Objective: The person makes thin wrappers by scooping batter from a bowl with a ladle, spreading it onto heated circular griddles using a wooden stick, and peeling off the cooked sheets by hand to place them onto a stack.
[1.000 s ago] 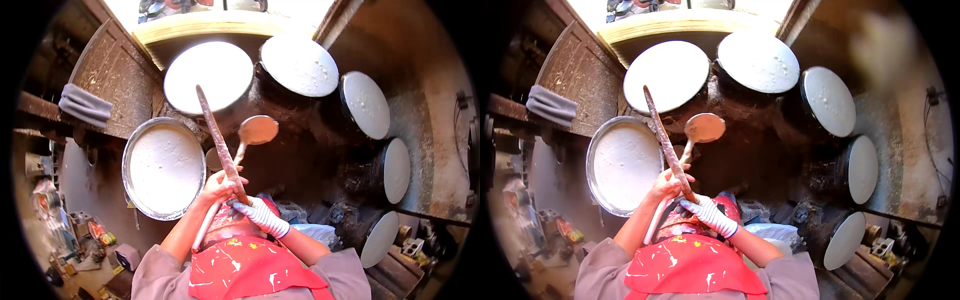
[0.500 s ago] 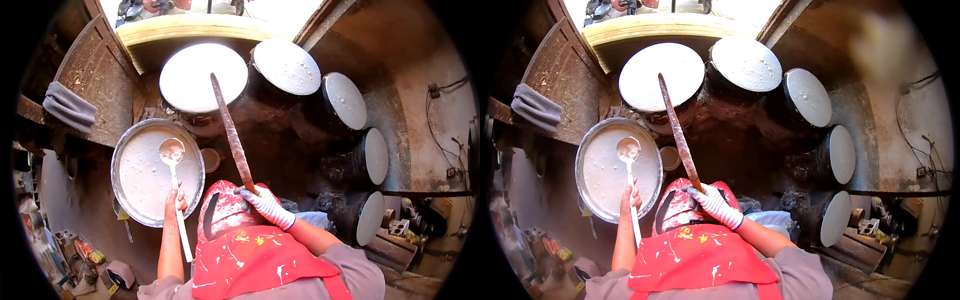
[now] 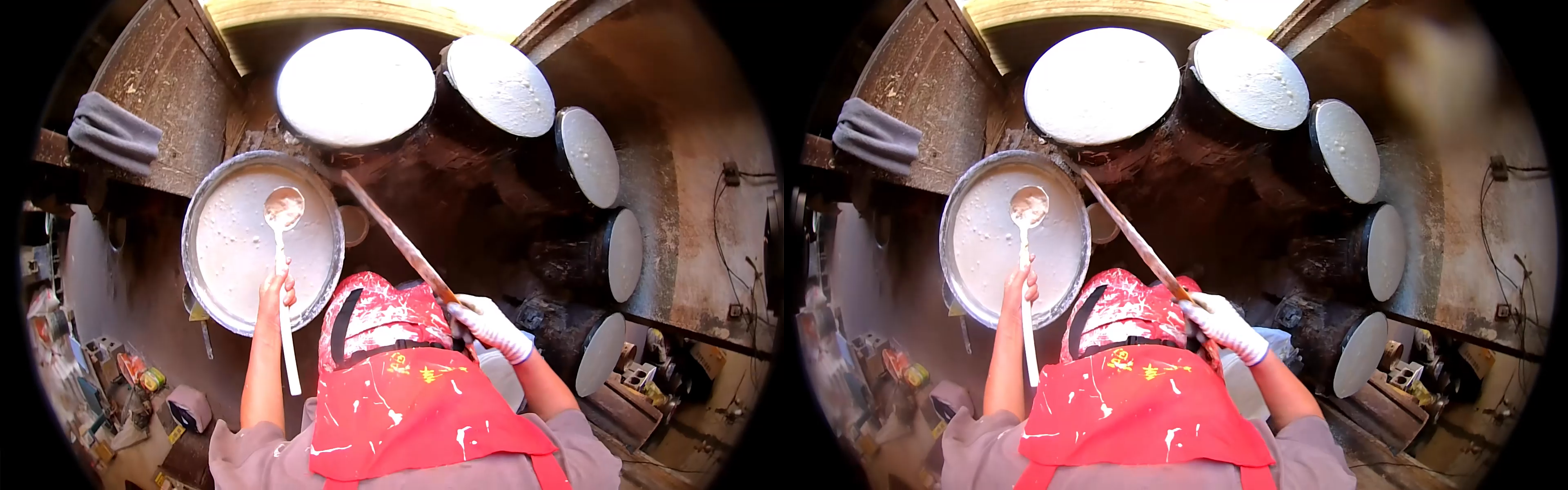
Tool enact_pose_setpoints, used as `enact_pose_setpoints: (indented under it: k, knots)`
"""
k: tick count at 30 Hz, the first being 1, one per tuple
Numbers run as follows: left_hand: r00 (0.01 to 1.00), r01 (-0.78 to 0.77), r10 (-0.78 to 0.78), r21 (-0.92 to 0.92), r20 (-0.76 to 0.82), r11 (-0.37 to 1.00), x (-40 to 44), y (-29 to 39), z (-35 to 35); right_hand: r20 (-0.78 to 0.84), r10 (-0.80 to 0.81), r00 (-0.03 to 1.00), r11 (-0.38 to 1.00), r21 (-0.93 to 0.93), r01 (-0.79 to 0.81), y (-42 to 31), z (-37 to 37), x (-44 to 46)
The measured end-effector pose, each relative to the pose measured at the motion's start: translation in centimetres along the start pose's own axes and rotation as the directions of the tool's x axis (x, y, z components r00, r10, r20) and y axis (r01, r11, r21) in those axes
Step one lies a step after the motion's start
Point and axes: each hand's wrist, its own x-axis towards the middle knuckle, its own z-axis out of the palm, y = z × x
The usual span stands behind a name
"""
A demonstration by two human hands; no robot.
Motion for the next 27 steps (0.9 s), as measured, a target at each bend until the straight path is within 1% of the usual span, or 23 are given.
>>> enact_pose_setpoints:
  k: [1, 2, 4, 5, 6, 8, 9, 10, 11, 12, 13, 14, 15, 16, 17, 18, 20, 22, 23, 24, 26, 27]
  knots:
    - [0.999, 0.002, -0.001, 0.030, -0.038, 1.000, 0.8, -0.6, -1.0, -0.002, 0.063, 0.998, 0.998, -0.026, -0.063, 0.3, -0.7, -0.4]
    - [0.999, 0.008, -0.007, 0.025, -0.042, 1.000, 1.8, -1.5, -2.1, -0.008, 0.126, 0.992, 0.991, -0.052, -0.127, 0.5, -1.2, -0.7]
    - [0.959, 0.239, -0.246, -0.063, -0.141, 0.969, 4.3, -3.5, -4.2, -0.032, 0.139, 0.990, 0.985, -0.095, -0.142, 1.3, -1.6, 0.1]
    - [0.941, 0.274, -0.293, -0.130, -0.169, 0.953, 4.9, -4.5, -4.7, -0.024, 0.163, 0.986, 0.976, -0.141, -0.164, 1.3, -1.5, 1.0]
    - [0.938, 0.281, -0.302, -0.133, -0.169, 0.950, 5.4, -5.6, -5.2, -0.016, 0.185, 0.983, 0.965, -0.188, -0.185, 1.1, -1.3, 2.2]
    - [0.927, 0.307, -0.357, -0.310, -0.118, 0.900, 6.0, -7.5, -6.1, 0.046, 0.137, 0.989, 0.954, -0.275, -0.120, 1.5, -1.1, 5.4]
    - [0.933, 0.310, -0.356, -0.379, -0.056, 0.872, 5.9, -8.0, -6.3, 0.072, 0.110, 0.991, 0.944, -0.321, -0.082, 1.8, -1.0, 7.3]
    - [0.930, 0.317, -0.363, -0.370, -0.060, 0.873, 5.7, -8.2, -6.2, 0.079, 0.106, 0.991, 0.933, -0.351, -0.072, 1.5, -0.6, 8.8]
    - [0.938, 0.295, -0.344, -0.417, -0.046, 0.859, 5.3, -8.3, -5.8, 0.083, 0.093, 0.992, 0.907, -0.419, -0.050, 1.1, -0.4, 10.3]
    - [0.946, 0.270, -0.322, -0.465, -0.035, 0.843, 4.9, -8.4, -5.6, 0.071, 0.111, 0.991, 0.908, -0.412, -0.072, 2.6, -0.4, 12.8]
    - [0.948, 0.269, -0.317, -0.473, -0.023, 0.839, 4.8, -9.2, -6.0, 0.045, 0.170, 0.984, 0.883, -0.450, -0.132, 3.0, -0.1, 14.6]
    - [0.956, 0.255, -0.295, -0.482, -0.007, 0.838, 5.0, -9.7, -6.3, 0.065, 0.182, 0.981, 0.911, -0.387, -0.143, 3.7, 0.0, 16.6]
    - [0.940, 0.250, -0.331, -0.495, -0.084, 0.832, 4.6, -9.2, -5.1, 0.056, 0.188, 0.981, 0.891, -0.429, -0.146, 4.2, 0.2, 19.0]
    - [0.946, 0.241, -0.318, -0.520, -0.063, 0.820, 4.6, -9.7, -5.3, 0.054, 0.187, 0.981, 0.868, -0.477, -0.140, 4.0, 0.6, 20.7]
    - [0.945, 0.218, -0.315, -0.551, -0.088, 0.806, 4.3, -9.8, -4.8, 0.073, 0.203, 0.977, 0.909, -0.385, -0.160, 5.0, 1.0, 22.7]
    - [0.943, 0.196, -0.315, -0.580, -0.110, 0.790, 4.1, -9.7, -3.9, 0.029, 0.228, 0.973, 0.906, -0.372, -0.201, 4.8, 1.7, 23.7]
    - [0.946, 0.161, -0.296, -0.605, -0.130, 0.780, 4.1, -9.7, -2.6, 0.050, 0.262, 0.964, 0.926, -0.293, -0.237, 5.3, 2.2, 25.9]
    - [0.945, 0.125, -0.285, -0.630, -0.159, 0.767, 4.0, -9.9, -1.5, 0.071, 0.323, 0.944, 0.904, -0.317, -0.286, 5.0, 2.2, 27.3]
    - [0.948, 0.098, -0.273, -0.668, -0.162, 0.737, 4.0, -10.0, -0.9, 0.104, 0.347, 0.932, 0.912, -0.270, -0.310, 4.4, 2.1, 27.3]
    - [0.951, 0.074, -0.262, -0.704, -0.164, 0.707, 4.0, -10.1, -0.3, 0.126, 0.373, 0.919, 0.894, -0.312, -0.321, 3.2, 1.7, 26.9]
    - [0.959, 0.046, -0.234, -0.725, -0.161, 0.688, 3.8, -10.0, 0.9, 0.137, 0.379, 0.915, 0.912, -0.222, -0.344, 3.1, 1.3, 27.7]
    - [0.962, 0.021, -0.215, -0.740, -0.168, 0.672, 3.7, -9.9, 1.6, 0.106, 0.365, 0.925, 0.916, -0.217, -0.337, 2.8, 1.1, 27.7]
